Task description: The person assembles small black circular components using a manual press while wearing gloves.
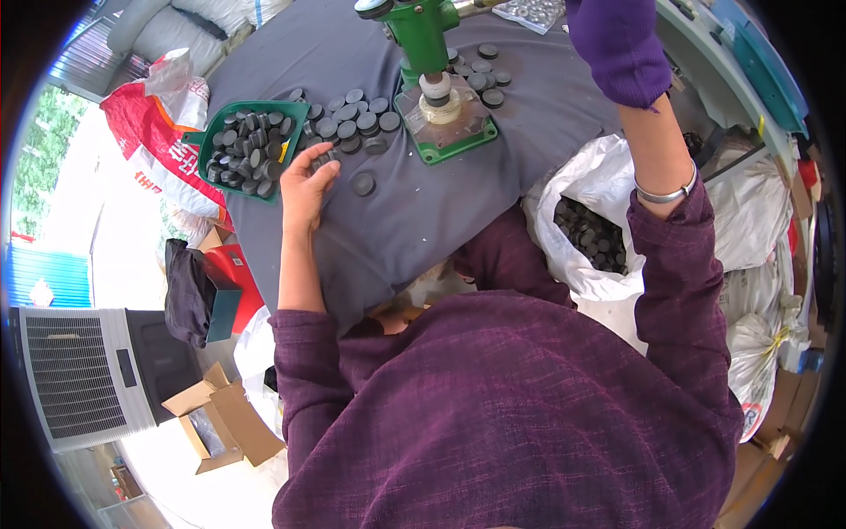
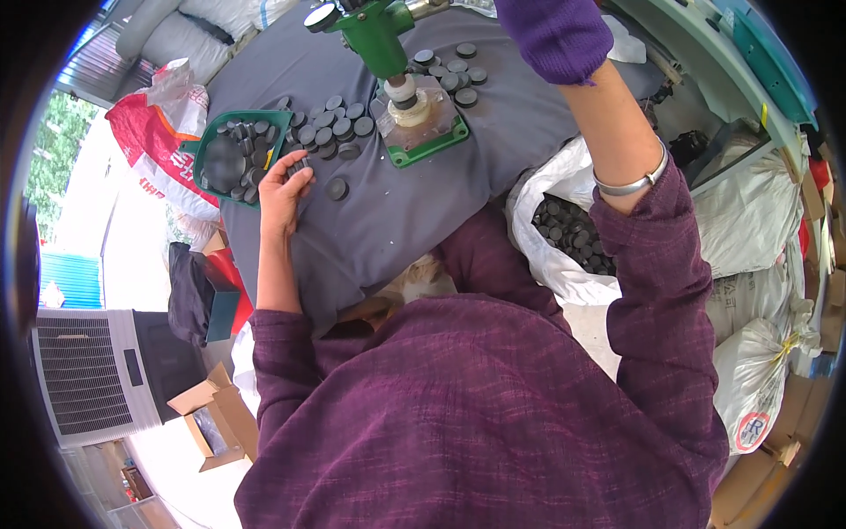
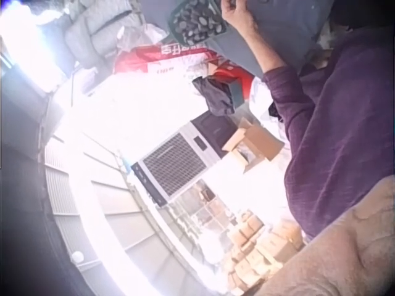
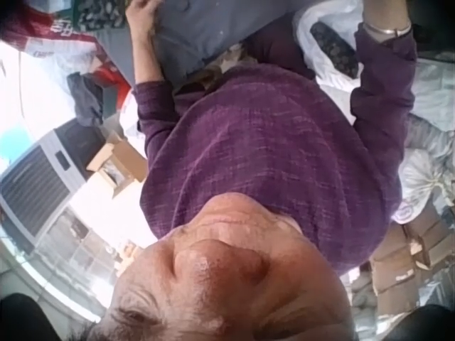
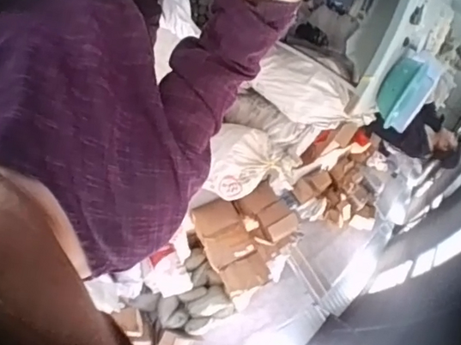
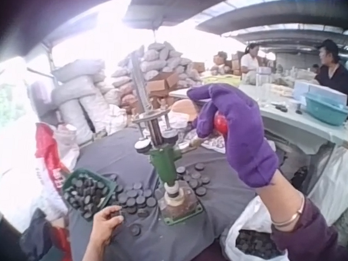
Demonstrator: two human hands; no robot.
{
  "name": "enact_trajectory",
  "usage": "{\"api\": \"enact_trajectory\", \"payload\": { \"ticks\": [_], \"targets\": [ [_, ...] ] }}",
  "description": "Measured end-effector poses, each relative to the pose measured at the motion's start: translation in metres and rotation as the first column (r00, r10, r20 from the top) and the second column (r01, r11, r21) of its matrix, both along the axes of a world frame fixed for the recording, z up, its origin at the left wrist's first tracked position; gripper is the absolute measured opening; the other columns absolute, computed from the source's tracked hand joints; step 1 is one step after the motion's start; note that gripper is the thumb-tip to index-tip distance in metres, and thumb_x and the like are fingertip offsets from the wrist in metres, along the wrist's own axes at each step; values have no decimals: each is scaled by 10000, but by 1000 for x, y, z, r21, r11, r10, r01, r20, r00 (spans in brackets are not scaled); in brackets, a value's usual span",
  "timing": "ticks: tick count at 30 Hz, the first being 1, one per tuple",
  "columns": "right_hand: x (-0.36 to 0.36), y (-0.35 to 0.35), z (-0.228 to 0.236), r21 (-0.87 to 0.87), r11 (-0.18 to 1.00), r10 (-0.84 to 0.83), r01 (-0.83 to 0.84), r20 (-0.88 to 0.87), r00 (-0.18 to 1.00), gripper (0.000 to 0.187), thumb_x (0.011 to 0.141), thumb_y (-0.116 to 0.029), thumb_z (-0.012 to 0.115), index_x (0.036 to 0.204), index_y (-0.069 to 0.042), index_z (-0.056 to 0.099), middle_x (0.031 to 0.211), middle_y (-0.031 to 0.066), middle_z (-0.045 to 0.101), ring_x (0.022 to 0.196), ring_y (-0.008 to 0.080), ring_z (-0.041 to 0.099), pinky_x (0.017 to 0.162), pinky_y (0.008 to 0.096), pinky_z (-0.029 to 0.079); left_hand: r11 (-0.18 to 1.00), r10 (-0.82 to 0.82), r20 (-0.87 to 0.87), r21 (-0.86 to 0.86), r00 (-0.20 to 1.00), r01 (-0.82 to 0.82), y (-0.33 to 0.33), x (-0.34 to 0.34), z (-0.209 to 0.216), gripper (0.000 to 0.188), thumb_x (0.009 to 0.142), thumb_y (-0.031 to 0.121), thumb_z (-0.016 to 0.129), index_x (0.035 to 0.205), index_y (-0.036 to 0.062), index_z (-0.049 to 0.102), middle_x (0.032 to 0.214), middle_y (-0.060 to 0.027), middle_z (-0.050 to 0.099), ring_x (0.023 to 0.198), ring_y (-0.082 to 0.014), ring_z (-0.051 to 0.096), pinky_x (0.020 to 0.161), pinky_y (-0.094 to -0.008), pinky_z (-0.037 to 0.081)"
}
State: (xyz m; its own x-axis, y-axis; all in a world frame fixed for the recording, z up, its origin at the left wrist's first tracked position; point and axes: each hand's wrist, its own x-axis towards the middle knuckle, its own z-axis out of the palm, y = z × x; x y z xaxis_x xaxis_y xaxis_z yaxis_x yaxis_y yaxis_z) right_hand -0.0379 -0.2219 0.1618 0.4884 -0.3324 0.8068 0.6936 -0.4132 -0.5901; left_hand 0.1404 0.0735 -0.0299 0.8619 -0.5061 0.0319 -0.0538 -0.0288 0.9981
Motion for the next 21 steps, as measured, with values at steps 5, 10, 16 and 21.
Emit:
{"api": "enact_trajectory", "payload": {
  "ticks": [5, 10, 16, 21],
  "targets": [
    [-1, 1, 0, -29, 999, 25, -23, 52, 998, 415, 974, -250, 355, 1041, 66, 615, 634, 56, 569, 582, 123, 556, 614, 264, 492, 849, -125, 486, 504, 865, -161, -17, 28, 1, 405, 698, 153, 735, 1074, 19, 669, 812, -108, 669, 747, -194, 630, 685, -300, 488],
    [-2, 3, 2, 46, 999, 18, -17, -8, 1000, 405, 973, -238, 356, 1041, 64, 617, 631, 57, 567, 576, 126, 550, 611, 264, 489, 758, -148, 669, 550, 728, -352, -47, 23, -5, 330, 690, 136, 673, 996, 13, 663, 963, -194, 656, 914, -349, 630, 826, -406, 492],
    [-2, 2, 0, 19, 1000, 11, -12, 46, 999, 400, 968, -232, 362, 1043, 66, 617, 632, 56, 566, 575, 129, 549, 611, 266, 486, 739, -348, 717, 606, 604, -294, -55, 21, 4, 350, 685, 114, 679, 1021, 16, 660, 983, -193, 656, 909, -344, 632, 828, -403, 495],
    [-1, 1, 1, 61, 998, 31, -32, 25, 999, 394, 964, -227, 371, 1028, 71, 621, 639, 57, 568, 578, 126, 551, 610, 263, 483, 763, -317, 668, 601, 674, -237, -49, 19, 4, 403, 660, 94, 715, 1052, 15, 660, 1006, -179, 663, 858, -323, 650, 794, -366, 511]
  ]
}}
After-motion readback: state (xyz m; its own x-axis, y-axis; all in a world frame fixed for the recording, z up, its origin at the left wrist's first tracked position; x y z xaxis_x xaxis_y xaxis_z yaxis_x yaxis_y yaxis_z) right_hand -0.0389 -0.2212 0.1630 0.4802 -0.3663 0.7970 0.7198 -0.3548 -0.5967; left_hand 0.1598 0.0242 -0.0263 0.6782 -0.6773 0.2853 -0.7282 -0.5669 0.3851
